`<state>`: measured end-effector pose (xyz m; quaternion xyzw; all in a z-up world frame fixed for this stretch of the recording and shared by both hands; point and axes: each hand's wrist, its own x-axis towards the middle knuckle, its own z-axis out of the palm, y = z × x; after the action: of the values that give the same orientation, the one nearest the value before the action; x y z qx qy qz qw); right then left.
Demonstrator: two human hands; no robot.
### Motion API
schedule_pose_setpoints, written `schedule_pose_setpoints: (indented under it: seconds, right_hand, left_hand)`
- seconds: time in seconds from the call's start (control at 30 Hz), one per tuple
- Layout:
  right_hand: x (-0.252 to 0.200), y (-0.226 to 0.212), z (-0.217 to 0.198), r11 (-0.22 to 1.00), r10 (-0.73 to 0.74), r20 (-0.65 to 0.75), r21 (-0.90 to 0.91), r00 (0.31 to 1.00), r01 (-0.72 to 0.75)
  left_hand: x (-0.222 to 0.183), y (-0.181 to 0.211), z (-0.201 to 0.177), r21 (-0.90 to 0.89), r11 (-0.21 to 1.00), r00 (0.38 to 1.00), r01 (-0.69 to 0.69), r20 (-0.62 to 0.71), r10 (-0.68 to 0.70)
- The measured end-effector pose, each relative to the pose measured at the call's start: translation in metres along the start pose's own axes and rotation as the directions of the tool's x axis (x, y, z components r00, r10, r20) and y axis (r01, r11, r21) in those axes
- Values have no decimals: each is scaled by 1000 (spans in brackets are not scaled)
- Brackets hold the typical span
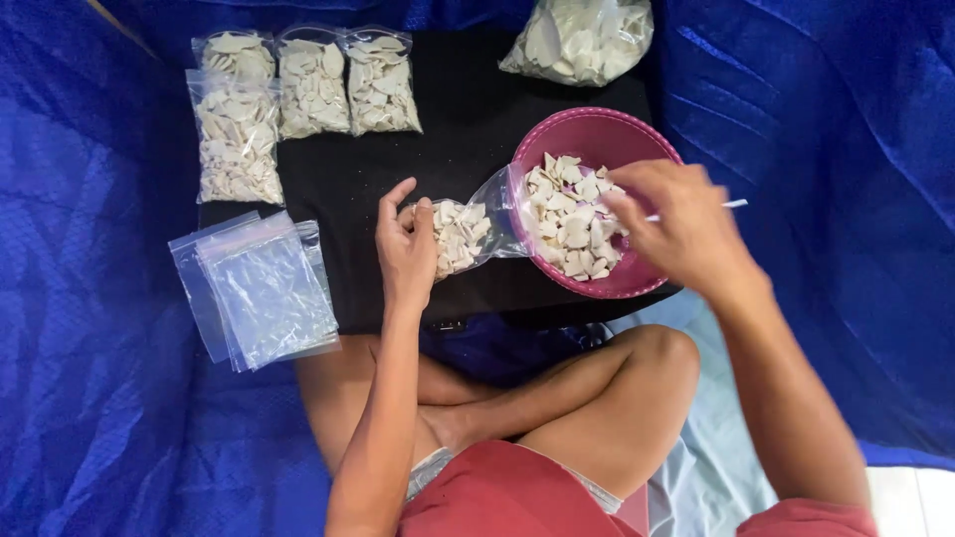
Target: A person is manually packing white chips from a large pink bowl into small, clear plastic bags using a spoon and their hands while sitting on the floor.
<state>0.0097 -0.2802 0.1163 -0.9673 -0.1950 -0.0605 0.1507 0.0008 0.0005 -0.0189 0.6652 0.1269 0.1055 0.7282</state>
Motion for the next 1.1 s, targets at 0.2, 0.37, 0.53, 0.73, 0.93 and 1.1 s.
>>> schedule_pose_setpoints:
  seconds: [0.2, 0.37, 0.53, 0.73, 0.93, 1.1]
  right_hand:
    - [7, -83, 13, 946, 19, 92, 320, 996, -47]
    - [23, -88, 10, 873, -43, -47, 484, 998, 60]
    - [30, -102, 9, 853, -153, -131, 483, 980, 197]
    - [30, -110, 30, 835, -83, -305, 499, 949, 233]
    - [11, -143, 81, 598, -3, -102, 797, 995, 84]
    - [26, -136, 141, -168, 34, 138, 977, 990, -130]
  left_hand:
    - [-14, 14, 1, -160, 987, 1000, -26, -5, 26]
    - [-21, 17, -29, -397, 915, 980, -72, 144, 140]
    - [-26, 19, -37, -383, 920, 913, 87, 400, 80]
    - [-29, 30, -40, -218, 975, 972, 52, 233, 0]
    - [-45, 67, -41, 8, 992, 983, -124, -137, 124]
    - [-68, 91, -42, 79, 929, 926, -361, 152, 347]
